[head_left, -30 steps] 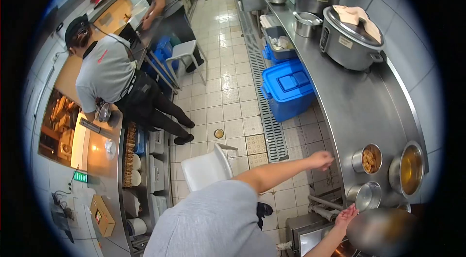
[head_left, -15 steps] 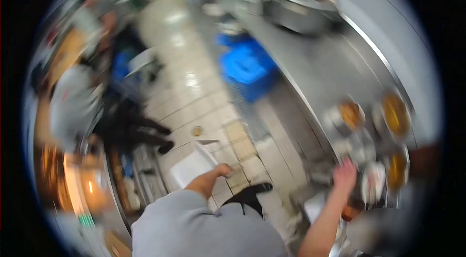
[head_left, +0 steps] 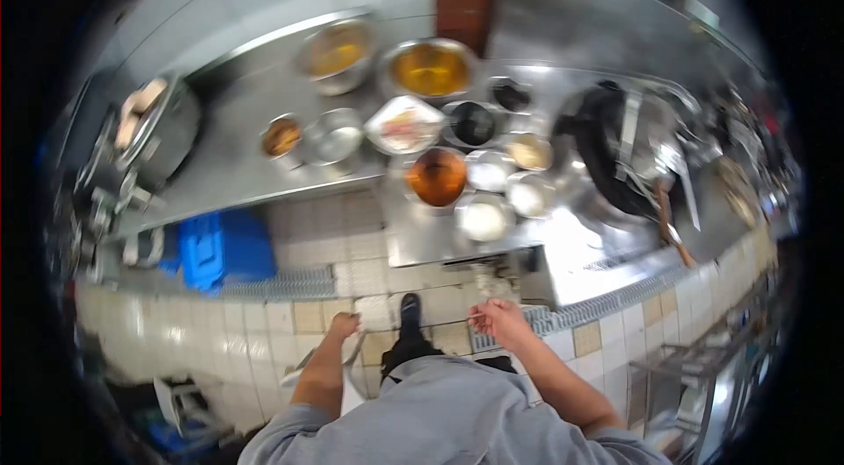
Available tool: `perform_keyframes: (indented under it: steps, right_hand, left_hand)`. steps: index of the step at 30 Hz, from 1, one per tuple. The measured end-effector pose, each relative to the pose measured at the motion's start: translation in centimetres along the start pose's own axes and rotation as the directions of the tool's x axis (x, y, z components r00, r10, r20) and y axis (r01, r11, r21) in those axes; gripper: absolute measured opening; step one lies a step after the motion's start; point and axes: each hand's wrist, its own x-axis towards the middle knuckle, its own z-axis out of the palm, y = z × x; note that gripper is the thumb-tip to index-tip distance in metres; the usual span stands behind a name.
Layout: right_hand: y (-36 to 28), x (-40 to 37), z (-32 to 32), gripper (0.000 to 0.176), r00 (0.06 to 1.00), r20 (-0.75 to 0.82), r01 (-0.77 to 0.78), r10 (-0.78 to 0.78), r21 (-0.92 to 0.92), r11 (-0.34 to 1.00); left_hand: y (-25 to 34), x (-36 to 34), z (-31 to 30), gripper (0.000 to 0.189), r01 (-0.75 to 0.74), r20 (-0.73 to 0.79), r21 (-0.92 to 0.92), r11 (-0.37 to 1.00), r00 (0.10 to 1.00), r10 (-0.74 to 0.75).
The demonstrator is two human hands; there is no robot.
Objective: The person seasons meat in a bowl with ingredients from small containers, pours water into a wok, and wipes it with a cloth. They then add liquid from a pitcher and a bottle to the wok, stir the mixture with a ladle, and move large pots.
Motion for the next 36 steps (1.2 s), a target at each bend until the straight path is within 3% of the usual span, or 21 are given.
perform_keyframes:
  steps: [1,2,3,4,5,6,8,12,14,15,17,19,21,23,26,28,31,32,33,35,36]
  right_hand:
    - [0.0,-3.3,-4.3,0.018,0.997,-0.068,0.033,-0.029,0.062,0.998]
    - [0.4,-6.2,-8.6,0.014,0.993,-0.026,0.121,-0.118,0.142,0.983]
    - [1.4,-9.1,-12.7,0.016,0.973,-0.017,0.228,-0.230,0.224,0.948]
    - [0.5,-13.6,-14.7,0.024,0.966,-0.061,0.259,-0.253,0.168,0.951]
    - [-1.2,-17.8,-16.4,0.035,0.956,-0.103,0.287,-0.275,0.118,0.951]
    - [-1.6,-21.3,-19.2,0.035,0.912,-0.222,0.384,-0.344,0.168,0.908]
    - [-1.6,-26.9,-23.8,0.046,0.899,-0.232,0.418,-0.372,0.202,0.886]
    - [-3.4,-33.5,-34.4,0.043,0.759,-0.440,0.609,-0.480,0.218,0.763]
    - [-6.8,-35.0,-43.4,0.045,0.577,-0.535,0.717,-0.618,-0.030,0.696]
    - [-10.2,-37.0,-46.2,0.032,0.513,-0.599,0.778,-0.615,0.022,0.628]
    - [-14.1,-39.3,-55.1,0.031,0.425,-0.582,0.857,-0.694,0.012,0.515]
    - [-16.3,-42.0,-63.4,0.025,0.457,-0.590,0.848,-0.666,0.063,0.527]
    - [-16.5,-45.4,-70.7,0.019,0.592,-0.529,0.788,-0.608,0.223,0.573]
    - [-15.0,-48.4,-74.6,0.023,0.604,-0.599,0.750,-0.526,0.205,0.629]
    - [-10.3,-52.5,-80.0,0.031,0.612,-0.670,0.685,-0.420,0.183,0.705]
    - [-6.5,-55.5,-82.9,0.022,0.517,-0.844,0.726,-0.143,0.344,0.596]
    - [-1.2,-59.1,-87.5,0.017,0.402,-0.915,0.903,0.031,0.402,0.150]
    - [0.2,-59.5,-89.8,0.016,0.392,-0.912,0.919,0.118,0.393,-0.018]
    - [0.7,-59.6,-93.0,0.016,0.392,-0.913,0.919,0.112,0.393,-0.012]
    - [1.3,-60.5,-98.9,0.014,0.382,-0.896,0.920,0.227,0.347,-0.181]
    - [1.0,-61.3,-103.1,0.014,0.390,-0.890,0.917,0.235,0.351,-0.190]
  left_hand:
    - [1.5,0.7,1.3,0.032,-0.107,0.050,0.294,0.950,0.994,0.097]
    - [0.7,1.9,3.4,0.034,-0.410,0.193,0.238,0.880,0.908,0.371]
    - [5.4,-2.5,5.3,0.042,-0.254,0.182,0.024,0.967,0.952,0.246]
    - [5.5,0.8,8.8,0.049,0.037,0.339,-0.009,0.999,0.940,-0.032]
    - [11.2,0.0,10.1,0.044,-0.257,0.695,0.016,0.966,0.697,0.174]
    - [11.8,-1.4,13.4,0.046,-0.014,0.713,-0.157,0.987,0.691,0.123]
    - [18.4,-6.0,16.7,0.042,-0.197,0.684,0.175,0.965,0.729,0.025]
    - [31.4,-12.5,30.6,0.036,-0.454,0.662,0.407,0.793,0.744,0.087]
    - [39.0,-16.5,37.4,0.034,-0.514,0.616,0.471,0.717,0.773,0.150]
    - [42.7,-18.4,41.1,0.033,-0.548,0.603,0.481,0.685,0.774,0.195]
    - [46.9,-12.8,51.2,0.032,-0.867,0.740,0.370,0.334,0.493,0.457]
    - [54.4,-14.9,60.7,0.030,-0.633,0.634,0.126,0.764,0.644,0.428]
    - [64.4,-21.0,68.4,0.031,-0.661,0.708,0.145,0.736,0.589,0.389]
    - [69.8,-18.0,80.3,0.030,-0.617,0.857,-0.039,0.786,0.384,0.344]
    - [82.7,-26.6,89.9,0.032,-0.758,0.927,0.087,0.647,0.299,0.225]
    - [90.1,-29.7,97.5,0.034,-0.883,0.943,0.104,0.458,0.234,0.237]
    - [101.7,-31.2,110.3,0.038,-0.979,0.943,0.047,0.198,0.109,0.316]
    - [105.5,-31.3,114.1,0.037,-0.981,0.933,-0.005,0.195,0.065,0.353]
    - [109.3,-31.2,117.9,0.036,-0.980,0.920,-0.057,0.189,0.021,0.390]
    - [115.9,-29.9,124.3,0.034,-0.966,0.897,-0.009,0.258,0.106,0.429]
    - [118.6,-28.7,125.7,0.035,-0.976,0.910,0.041,0.213,0.124,0.396]
